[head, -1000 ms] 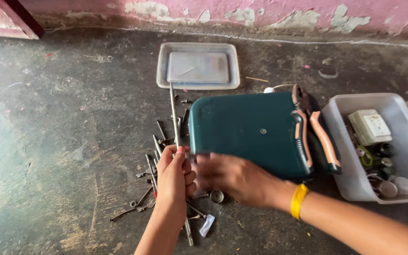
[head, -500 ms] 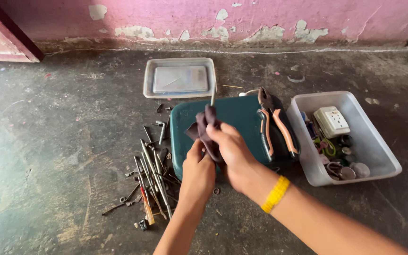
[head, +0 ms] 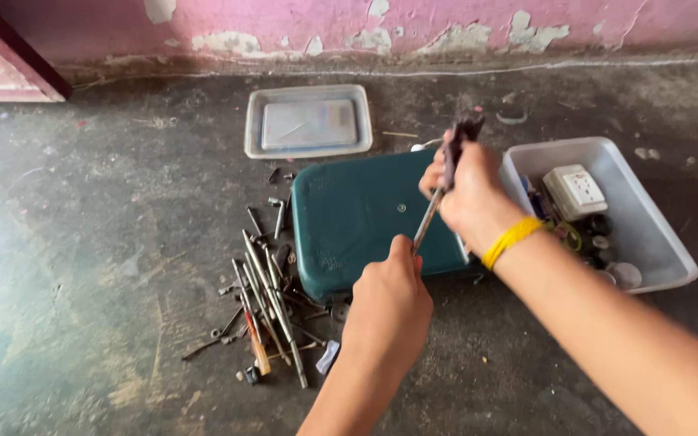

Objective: The person wipes various tools with a cloth, including pliers, metal rods, and small parts, then places them into a plastic container. The person handles each item individually and organizes them on and inside the container.

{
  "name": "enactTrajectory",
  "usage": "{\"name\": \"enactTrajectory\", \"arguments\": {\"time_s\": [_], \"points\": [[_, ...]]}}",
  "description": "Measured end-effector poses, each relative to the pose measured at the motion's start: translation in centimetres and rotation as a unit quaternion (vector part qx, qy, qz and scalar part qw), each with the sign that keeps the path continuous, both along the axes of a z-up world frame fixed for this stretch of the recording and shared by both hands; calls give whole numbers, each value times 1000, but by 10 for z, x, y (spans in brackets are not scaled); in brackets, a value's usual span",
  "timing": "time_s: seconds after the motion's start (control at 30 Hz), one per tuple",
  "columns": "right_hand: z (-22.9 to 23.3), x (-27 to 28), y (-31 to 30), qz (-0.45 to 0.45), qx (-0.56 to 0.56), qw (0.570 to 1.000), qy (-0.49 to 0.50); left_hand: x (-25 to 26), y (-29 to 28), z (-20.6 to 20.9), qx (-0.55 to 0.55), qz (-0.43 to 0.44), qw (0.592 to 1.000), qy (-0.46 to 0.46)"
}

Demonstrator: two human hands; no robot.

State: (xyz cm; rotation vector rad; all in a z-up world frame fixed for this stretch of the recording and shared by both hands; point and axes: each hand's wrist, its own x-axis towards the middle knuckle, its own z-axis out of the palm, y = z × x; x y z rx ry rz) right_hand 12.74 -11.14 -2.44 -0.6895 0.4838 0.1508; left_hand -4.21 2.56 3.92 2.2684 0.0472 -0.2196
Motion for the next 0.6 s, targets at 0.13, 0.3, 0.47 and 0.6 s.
{"name": "enactTrajectory", "arguments": {"time_s": [0.13,0.3,0.47,0.6], "points": [[-34,-24,25,65,-103,993,-13,18,-20,-16,-102,100,990,-17],[-44,-4,41,90,-20,995,27,18,-5,-20,-32,88,996,15],[-27,26,11,60,12,996,70,-3,7,-2,84,-2,994,63],[-31,26,-14,66,21,998,6,-9,1,3,40,-6,999,26]]}}
